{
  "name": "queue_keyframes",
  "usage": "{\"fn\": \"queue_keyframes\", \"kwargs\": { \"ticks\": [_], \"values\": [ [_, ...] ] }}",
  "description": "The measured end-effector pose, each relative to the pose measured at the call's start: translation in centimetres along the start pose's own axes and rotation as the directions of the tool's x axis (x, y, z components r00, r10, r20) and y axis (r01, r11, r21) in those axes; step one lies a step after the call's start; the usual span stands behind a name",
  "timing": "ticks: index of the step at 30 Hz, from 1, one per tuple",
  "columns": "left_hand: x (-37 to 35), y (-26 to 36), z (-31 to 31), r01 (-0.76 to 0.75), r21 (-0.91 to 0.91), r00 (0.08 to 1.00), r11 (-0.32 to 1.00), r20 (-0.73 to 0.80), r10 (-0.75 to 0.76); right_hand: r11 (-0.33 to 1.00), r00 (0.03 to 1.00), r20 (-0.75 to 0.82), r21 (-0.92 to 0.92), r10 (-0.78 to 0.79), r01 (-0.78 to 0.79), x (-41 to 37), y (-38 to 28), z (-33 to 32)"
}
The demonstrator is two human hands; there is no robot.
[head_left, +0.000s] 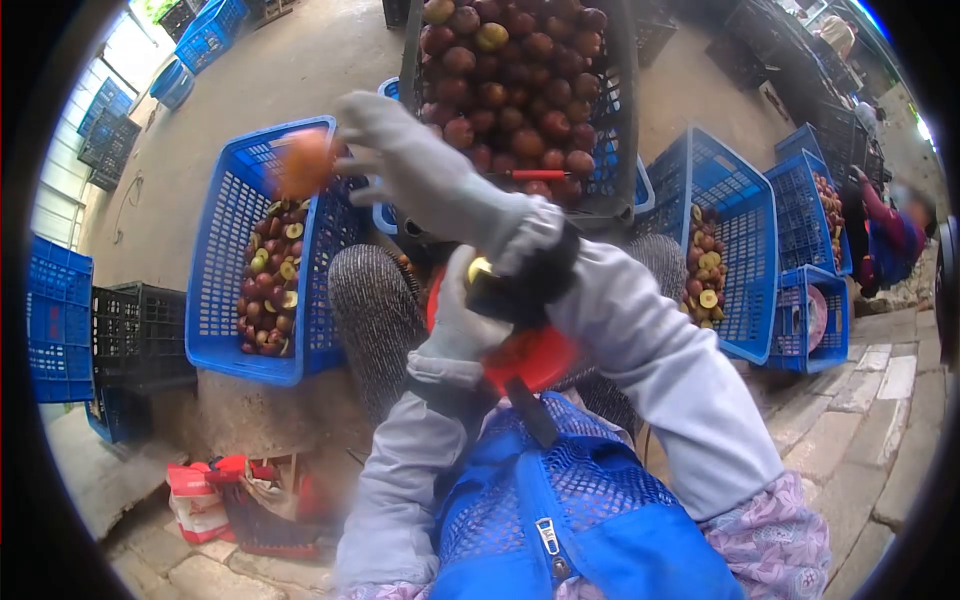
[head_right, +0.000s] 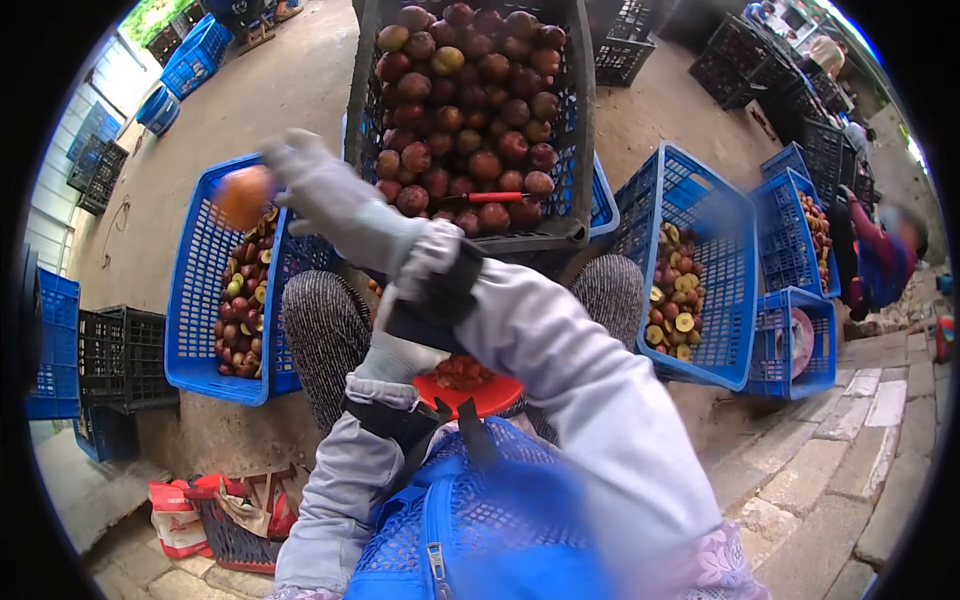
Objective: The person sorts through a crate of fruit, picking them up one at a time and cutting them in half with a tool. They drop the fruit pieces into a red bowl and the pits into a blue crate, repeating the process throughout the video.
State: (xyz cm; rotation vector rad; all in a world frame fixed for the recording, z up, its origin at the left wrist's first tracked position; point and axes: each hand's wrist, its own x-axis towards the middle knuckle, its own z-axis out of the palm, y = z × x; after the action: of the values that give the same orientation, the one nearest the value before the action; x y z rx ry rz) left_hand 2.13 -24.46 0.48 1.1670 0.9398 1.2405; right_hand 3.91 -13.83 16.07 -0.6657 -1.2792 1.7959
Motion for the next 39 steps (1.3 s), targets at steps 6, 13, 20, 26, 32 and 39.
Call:
{"fn": "queue_keyframes", "kwargs": {
  "ticks": [6,13,20,26,32,39],
  "values": [
    [0.5,4.0,-2.2,0.119,-0.022,0.993,0.993,-0.003,-0.119,0.463,0.914,0.381,-0.791,-0.136,0.399,-6.5,4.5,-5.6],
    [2.7,5.3,3.8,0.577,-0.743,0.816,0.339,0.517,-0.258,0.104,0.904,0.183,-0.965,-0.387,0.24,-16.2,-1.2,-13.9],
    [8.7,4.7,0.3,0.01,0.582,0.984,0.813,0.137,-0.11,-0.673,0.818,-0.545,-0.537,-0.182,-0.508,-25.4,-8.9,-30.4],
    [20.3,3.1,-1.0,-0.096,0.966,0.904,-0.238,-0.015,-0.428,-0.064,0.953,-0.172,-0.979,-0.249,-0.194,-13.8,-6.4,-26.2],
    [22.9,-3.9,-2.9,-0.133,0.891,0.91,-0.435,-0.064,-0.409,-0.417,0.925,-0.066,-0.903,0.375,0.105,1.1,5.2,-23.4],
    [24.9,-4.5,-4.4,0.038,0.983,0.889,-0.182,-0.117,-0.443,-0.376,0.809,-0.199,-0.926,0.553,0.029,3.0,7.5,-24.2]
  ]
}}
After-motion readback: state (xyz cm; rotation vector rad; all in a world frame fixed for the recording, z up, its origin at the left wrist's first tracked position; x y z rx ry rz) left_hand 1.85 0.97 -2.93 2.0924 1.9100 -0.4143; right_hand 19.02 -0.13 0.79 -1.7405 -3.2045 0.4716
